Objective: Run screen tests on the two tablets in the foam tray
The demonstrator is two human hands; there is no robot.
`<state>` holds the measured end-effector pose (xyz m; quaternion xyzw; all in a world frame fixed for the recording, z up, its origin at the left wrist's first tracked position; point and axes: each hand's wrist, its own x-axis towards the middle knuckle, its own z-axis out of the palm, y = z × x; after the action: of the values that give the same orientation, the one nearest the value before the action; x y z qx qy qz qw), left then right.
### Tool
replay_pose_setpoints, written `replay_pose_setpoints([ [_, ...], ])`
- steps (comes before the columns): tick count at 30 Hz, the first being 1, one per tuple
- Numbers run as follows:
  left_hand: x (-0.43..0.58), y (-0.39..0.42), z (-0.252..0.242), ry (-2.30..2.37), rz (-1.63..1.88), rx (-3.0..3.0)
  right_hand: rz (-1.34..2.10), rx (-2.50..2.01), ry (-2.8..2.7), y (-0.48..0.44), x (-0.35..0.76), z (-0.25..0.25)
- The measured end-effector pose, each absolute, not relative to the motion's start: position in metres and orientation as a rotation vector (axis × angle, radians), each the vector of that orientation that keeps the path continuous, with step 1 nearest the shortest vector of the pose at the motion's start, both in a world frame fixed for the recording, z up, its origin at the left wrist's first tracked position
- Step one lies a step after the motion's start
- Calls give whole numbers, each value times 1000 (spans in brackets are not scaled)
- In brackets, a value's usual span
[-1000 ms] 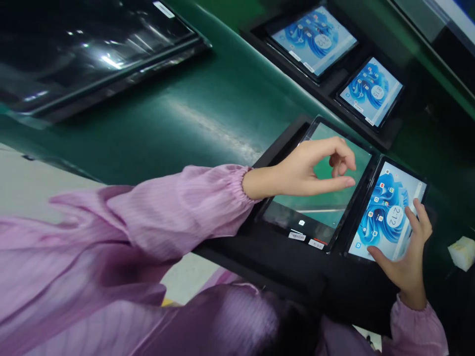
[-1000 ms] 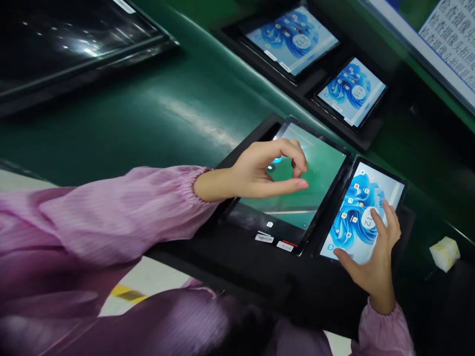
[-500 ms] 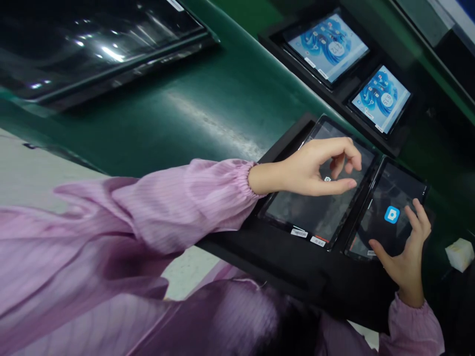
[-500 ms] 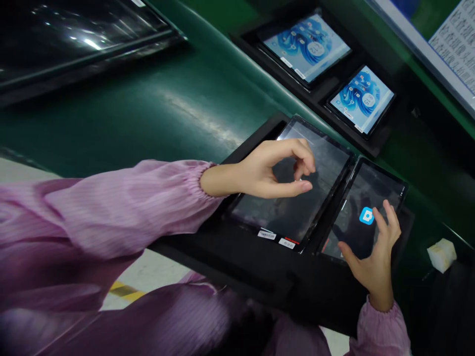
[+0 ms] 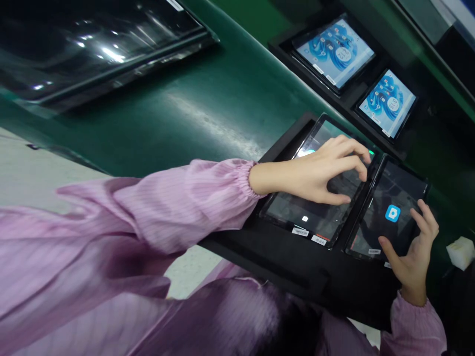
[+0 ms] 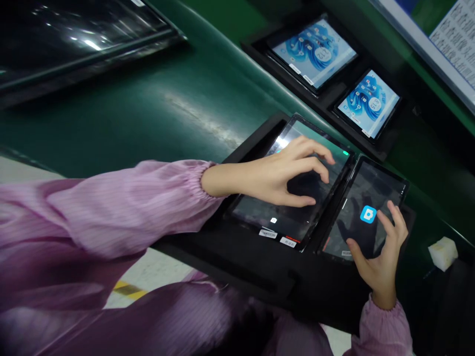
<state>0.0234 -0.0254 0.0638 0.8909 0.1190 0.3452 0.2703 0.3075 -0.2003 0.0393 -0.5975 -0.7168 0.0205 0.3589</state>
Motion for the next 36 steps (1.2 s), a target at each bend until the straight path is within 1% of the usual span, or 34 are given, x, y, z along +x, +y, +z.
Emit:
replay_pose_setpoints([
  [4,21,-29,61,256,766,2536,13,-1489,-1801,-200,310,40],
  [7,21,-27,57,296,650,2584,-26,-1470,-1742,-200,311,40],
  [9,21,-22,53,427,697,2605,-38,-1468,-1705,-200,311,41],
  [14,20,-9,45,936,971,2515,0,-1448,-1631,-199,313,40],
  [20,18,-9,49,1066,1036,2448,18,-1472,-1543,-196,312,38],
  [25,21,-10,51,861,931,2486,-40,-1613,-1601,-196,317,37],
  [29,21,-12,50,582,816,2573,-152,-1694,-1804,-197,323,36],
  [33,21,-19,55,240,656,2706,-200,-1722,-1888,-198,324,34],
  [36,19,-21,59,185,561,2756,-199,-1724,-1897,-198,323,33],
])
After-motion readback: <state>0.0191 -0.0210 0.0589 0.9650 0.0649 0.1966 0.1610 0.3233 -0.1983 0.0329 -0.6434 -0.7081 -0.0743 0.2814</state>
